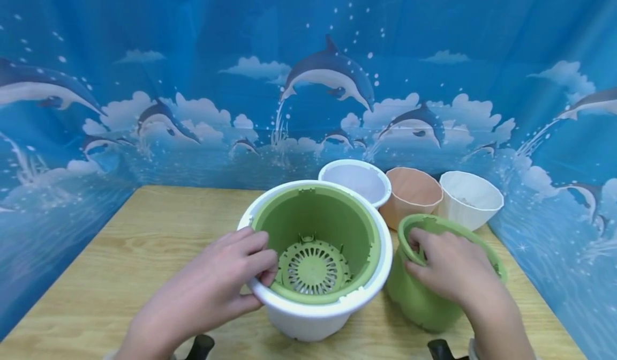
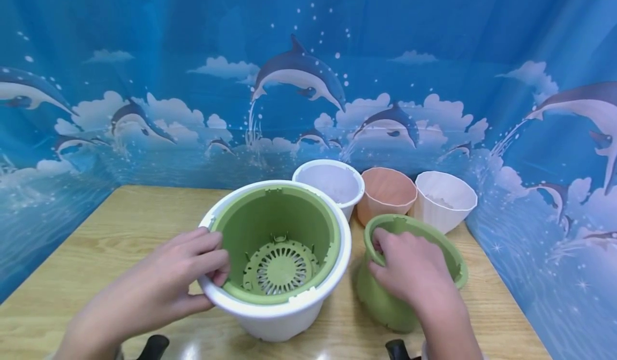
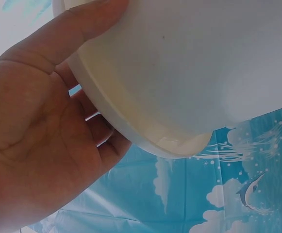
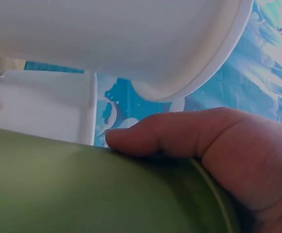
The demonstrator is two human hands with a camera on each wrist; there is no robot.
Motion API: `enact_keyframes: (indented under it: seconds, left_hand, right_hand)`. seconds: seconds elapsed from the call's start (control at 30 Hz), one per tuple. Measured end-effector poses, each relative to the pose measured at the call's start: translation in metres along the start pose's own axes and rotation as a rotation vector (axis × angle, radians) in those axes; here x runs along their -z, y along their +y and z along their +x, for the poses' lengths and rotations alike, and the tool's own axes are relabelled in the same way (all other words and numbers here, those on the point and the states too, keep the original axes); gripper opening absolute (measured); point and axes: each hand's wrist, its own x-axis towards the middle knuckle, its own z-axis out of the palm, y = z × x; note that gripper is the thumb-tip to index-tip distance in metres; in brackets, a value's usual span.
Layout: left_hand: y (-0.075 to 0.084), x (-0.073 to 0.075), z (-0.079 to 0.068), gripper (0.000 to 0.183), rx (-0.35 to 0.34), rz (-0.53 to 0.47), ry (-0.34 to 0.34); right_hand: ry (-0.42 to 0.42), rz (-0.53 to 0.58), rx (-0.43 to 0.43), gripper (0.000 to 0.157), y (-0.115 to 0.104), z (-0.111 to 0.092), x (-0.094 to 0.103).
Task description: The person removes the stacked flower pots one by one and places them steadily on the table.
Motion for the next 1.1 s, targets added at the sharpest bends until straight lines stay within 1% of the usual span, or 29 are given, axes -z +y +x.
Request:
enact_keyframes:
  seconds: [0.1,0.17,0.2,0.3,0.33,0.4,0.43,0.6,0.8,1.1]
  left_hand:
    - [0.000,0.000,0.001,0.036,0.003,0.005,-0.003]
    - [0.000,0.000,0.000,0.036,0.004,0.005,-0.003]
    - [0.000,-0.001,0.000,0.037,0.003,0.004,-0.002]
    - [0.000,-0.001,0.000,0.038,-0.002,0.002,0.004]
    - [0.000,-0.001,0.000,0.038,-0.005,0.001,0.006]
    - [0.000,-0.001,0.000,0.038,-0.008,-0.001,0.007]
    - [0.000,-0.001,0.000,0.038,-0.008,-0.002,0.006]
    - [-0.001,-0.001,0.000,0.037,-0.008,-0.007,0.001]
    - [-0.001,0.000,0.001,0.038,-0.008,-0.003,0.004]
    - [0.000,0.000,0.000,0.038,-0.001,-0.006,-0.004]
  right_hand:
    - [-0.088,0.036,-0.039,0.025,0.005,0.003,-0.003]
    - [-0.156,0.047,-0.064,0.021,0.010,0.006,-0.006]
    - [-0.184,0.044,-0.076,0.025,0.012,0.007,-0.007]
    - [-0.246,0.037,-0.097,0.052,0.019,0.011,-0.011]
    - [-0.255,0.037,-0.102,0.061,0.021,0.012,-0.012]
    - [-0.262,0.037,-0.110,0.068,0.024,0.013,-0.014]
    - [-0.263,0.038,-0.114,0.070,0.025,0.013,-0.014]
    - [-0.263,0.043,-0.138,0.071,0.029,0.015,-0.014]
    - [-0.302,0.066,-0.184,0.070,0.037,0.018,-0.010]
    - [-0.327,0.094,-0.233,0.077,0.045,0.020,-0.010]
